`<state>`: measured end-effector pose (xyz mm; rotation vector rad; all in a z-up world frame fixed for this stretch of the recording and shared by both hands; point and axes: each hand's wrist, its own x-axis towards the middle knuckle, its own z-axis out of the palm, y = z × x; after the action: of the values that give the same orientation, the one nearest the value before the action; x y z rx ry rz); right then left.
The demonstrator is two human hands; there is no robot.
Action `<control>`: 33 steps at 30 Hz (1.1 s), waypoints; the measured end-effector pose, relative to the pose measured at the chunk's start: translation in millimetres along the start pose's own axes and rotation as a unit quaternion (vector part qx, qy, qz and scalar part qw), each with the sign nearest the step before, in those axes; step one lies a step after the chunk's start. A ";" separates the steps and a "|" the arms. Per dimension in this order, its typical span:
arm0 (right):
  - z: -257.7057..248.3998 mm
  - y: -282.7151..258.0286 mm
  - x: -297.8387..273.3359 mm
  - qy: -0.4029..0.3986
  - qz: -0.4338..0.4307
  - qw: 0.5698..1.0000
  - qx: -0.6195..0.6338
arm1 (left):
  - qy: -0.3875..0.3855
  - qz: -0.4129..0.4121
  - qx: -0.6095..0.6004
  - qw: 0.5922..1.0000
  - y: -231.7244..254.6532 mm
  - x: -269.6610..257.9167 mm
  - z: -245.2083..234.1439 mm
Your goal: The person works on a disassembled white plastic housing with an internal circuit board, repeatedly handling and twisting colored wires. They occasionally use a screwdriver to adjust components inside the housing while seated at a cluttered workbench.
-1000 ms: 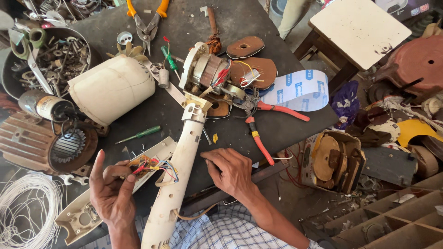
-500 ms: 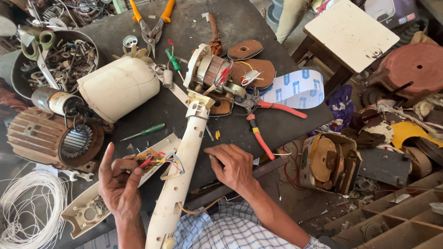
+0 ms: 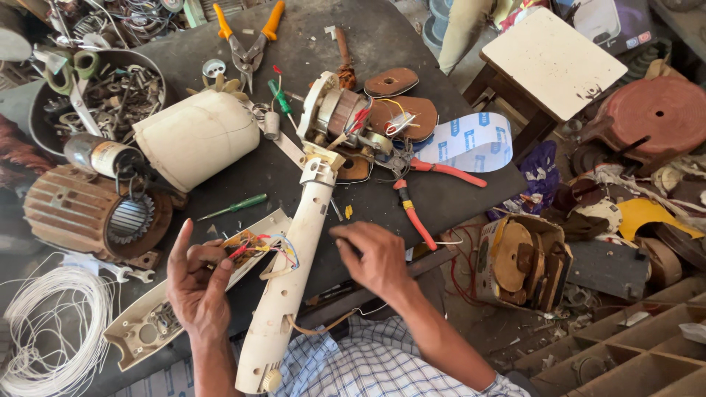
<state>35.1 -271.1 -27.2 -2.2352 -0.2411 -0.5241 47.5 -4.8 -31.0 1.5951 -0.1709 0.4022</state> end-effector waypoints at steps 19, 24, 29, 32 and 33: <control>-14.1 44.3 125.5 0.151 -0.145 0.946 -0.246 | -0.029 -0.006 -0.099 0.995 -8.7 2.0 -2.3; -14.9 48.2 120.9 0.141 -0.166 0.945 -0.245 | -0.039 -0.024 -0.106 0.993 -8.7 2.1 -4.4; -18.2 47.3 115.5 0.131 -0.177 0.947 -0.235 | -0.045 -0.009 -0.103 0.994 -5.7 4.5 -3.5; -16.2 46.5 105.0 0.128 -0.158 0.957 -0.208 | -0.051 -0.002 -0.120 0.991 -5.8 2.5 -3.5; -15.5 46.5 102.8 0.128 -0.148 0.960 -0.198 | -0.054 0.005 -0.125 0.991 -6.0 3.3 -3.4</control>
<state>138.3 -313.1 -3.8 -2.4955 -0.3643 -1.0969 52.1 -0.5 -35.3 1.3696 -0.3016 0.2903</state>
